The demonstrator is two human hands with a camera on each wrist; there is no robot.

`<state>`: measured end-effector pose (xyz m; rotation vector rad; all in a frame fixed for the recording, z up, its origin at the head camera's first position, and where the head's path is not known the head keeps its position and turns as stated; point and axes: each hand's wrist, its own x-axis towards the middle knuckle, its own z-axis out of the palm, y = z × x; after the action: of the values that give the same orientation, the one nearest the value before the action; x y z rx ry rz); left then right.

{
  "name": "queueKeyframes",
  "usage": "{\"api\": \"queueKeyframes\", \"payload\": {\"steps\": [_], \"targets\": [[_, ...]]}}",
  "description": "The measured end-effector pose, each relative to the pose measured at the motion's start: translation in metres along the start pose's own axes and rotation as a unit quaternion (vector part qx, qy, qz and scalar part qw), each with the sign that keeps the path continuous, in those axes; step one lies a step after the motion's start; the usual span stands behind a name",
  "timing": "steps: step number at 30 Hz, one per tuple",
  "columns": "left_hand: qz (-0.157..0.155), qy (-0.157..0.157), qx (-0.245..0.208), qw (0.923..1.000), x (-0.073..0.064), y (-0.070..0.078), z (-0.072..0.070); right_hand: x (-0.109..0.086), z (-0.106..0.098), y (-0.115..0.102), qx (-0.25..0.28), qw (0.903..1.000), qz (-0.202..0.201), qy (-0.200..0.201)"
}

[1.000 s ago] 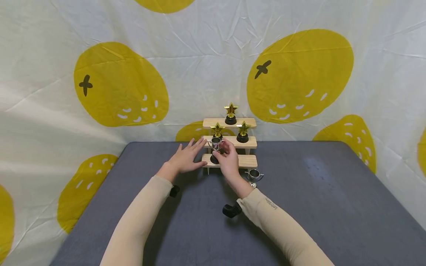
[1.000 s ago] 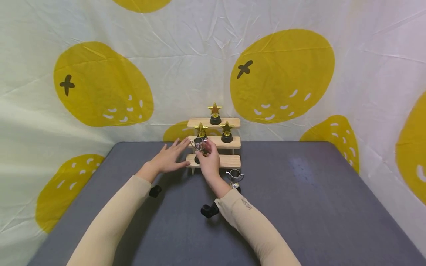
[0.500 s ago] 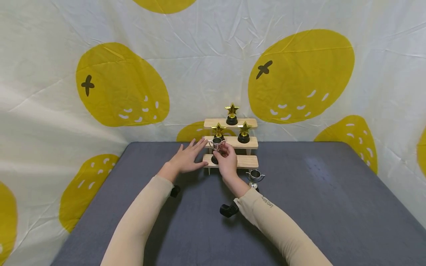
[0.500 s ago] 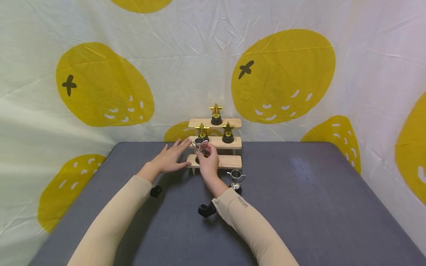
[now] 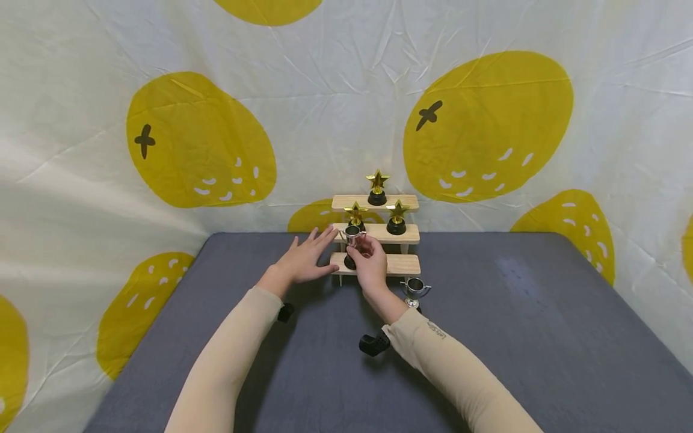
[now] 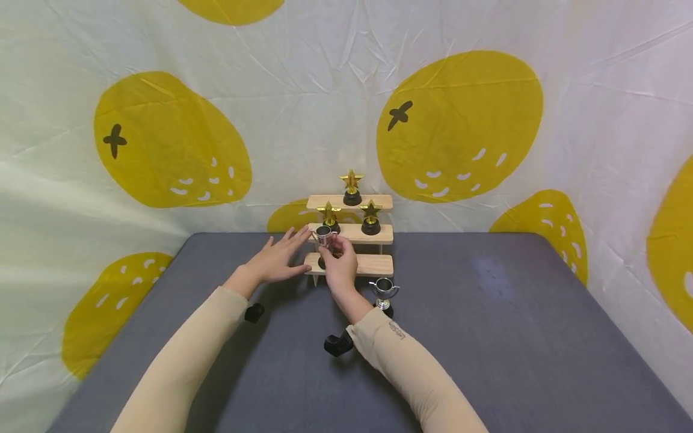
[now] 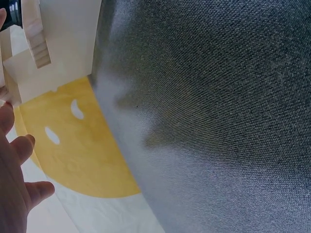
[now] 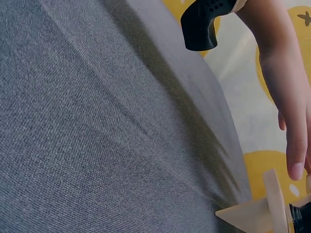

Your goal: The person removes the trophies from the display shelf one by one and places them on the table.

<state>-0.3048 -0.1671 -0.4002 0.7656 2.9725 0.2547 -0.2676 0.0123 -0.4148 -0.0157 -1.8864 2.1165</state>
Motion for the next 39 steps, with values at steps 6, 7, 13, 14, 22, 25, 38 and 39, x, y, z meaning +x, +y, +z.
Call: {"api": "queueKeyframes", "payload": {"steps": [6, 7, 13, 14, 22, 25, 38, 39], "targets": [[0.002, 0.002, -0.003, 1.0000, 0.000, 0.000, 0.002, -0.001, -0.001, -0.003, 0.023, 0.9997, -0.006, 0.000], [0.002, 0.003, -0.004, 1.0000, 0.000, 0.000, 0.002, -0.002, -0.001, -0.004, 0.027, 0.9996, -0.006, -0.002], [-0.003, 0.002, 0.003, 1.0000, -0.001, -0.001, 0.001, -0.005, -0.001, -0.017, 0.043, 0.9987, -0.018, -0.021], [-0.004, 0.002, 0.004, 1.0000, -0.001, -0.001, 0.000, -0.006, -0.002, -0.020, 0.043, 0.9985, -0.022, -0.027], [-0.008, 0.002, 0.003, 1.0000, -0.001, 0.002, -0.001, -0.012, -0.010, -0.047, -0.008, 0.9916, -0.067, -0.111], [-0.007, 0.001, 0.000, 1.0000, -0.001, 0.003, -0.001, -0.013, -0.017, -0.057, -0.033, 0.9868, -0.076, -0.139], [-0.002, 0.005, -0.002, 1.0000, -0.002, 0.002, -0.001, -0.002, -0.055, -0.079, -0.090, 0.9698, -0.088, -0.209], [-0.003, 0.005, -0.001, 1.0000, -0.002, 0.003, -0.001, -0.001, -0.059, -0.080, -0.095, 0.9682, -0.087, -0.214]]}}
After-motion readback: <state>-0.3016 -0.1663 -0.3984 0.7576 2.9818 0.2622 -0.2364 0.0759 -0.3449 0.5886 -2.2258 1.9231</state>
